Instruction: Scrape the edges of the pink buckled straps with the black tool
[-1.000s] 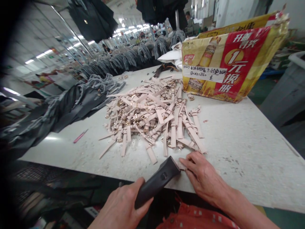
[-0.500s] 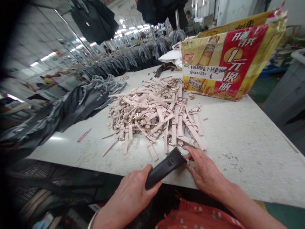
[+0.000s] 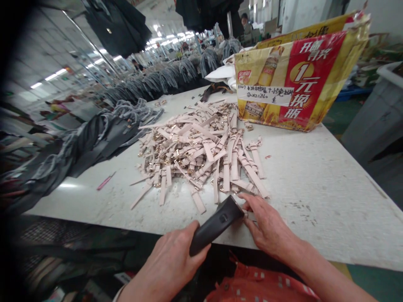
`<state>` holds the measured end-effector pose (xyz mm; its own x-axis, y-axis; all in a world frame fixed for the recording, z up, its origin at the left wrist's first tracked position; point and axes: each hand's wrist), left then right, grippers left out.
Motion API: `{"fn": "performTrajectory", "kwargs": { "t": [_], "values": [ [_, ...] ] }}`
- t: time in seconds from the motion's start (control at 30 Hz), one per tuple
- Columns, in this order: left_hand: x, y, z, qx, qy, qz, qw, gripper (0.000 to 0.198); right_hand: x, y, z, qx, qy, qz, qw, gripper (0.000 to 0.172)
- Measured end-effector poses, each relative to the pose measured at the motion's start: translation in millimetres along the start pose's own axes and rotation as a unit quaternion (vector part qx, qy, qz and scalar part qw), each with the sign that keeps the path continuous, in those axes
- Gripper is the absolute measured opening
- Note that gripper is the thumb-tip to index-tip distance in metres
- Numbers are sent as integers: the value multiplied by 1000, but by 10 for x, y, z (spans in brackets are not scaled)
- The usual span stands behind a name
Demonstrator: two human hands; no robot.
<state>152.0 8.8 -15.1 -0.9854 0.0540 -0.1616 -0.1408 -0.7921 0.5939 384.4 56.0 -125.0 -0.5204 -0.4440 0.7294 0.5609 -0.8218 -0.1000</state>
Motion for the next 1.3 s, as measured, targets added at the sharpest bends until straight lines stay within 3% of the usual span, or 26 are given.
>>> {"fn": "performTrajectory", "kwargs": {
  "t": [0.23,0.5,0.67,0.83,0.97,1.07,1.17,1.3],
  "values": [
    [22,-94,-14,-12,29,30,999,26,-21,-16,-5,0,5,-2,1000,52],
    [179,55,-84,12,26,52,998,26,15,-6,15,5,12,-6,1000,50],
    [54,47,-91,22,5,31,999,23,17,-7,12,3,12,-2,1000,49],
    [-38,-129,-42,-16,24,29,999,29,33,-24,20,-7,15,-4,1000,50],
    [109,-158,2,-45,41,46,997,29,52,-25,29,-3,15,-16,1000,47],
    [240,-60,-13,-37,55,54,996,26,58,-18,29,2,20,-21,1000,46],
    [273,41,-88,-17,51,45,998,23,57,-21,27,1,33,-21,999,41],
    [154,27,-180,-10,44,26,999,21,58,-51,23,-6,42,-7,999,26]
  ]
}}
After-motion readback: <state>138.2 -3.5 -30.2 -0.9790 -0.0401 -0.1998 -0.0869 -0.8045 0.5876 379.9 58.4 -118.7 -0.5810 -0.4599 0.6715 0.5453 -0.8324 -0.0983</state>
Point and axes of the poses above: each hand's wrist, its own y-axis away from the middle knuckle, its own z-axis out of the back of the hand, x = y × z, and after that the axes turned 14 degrees about x, right-handed
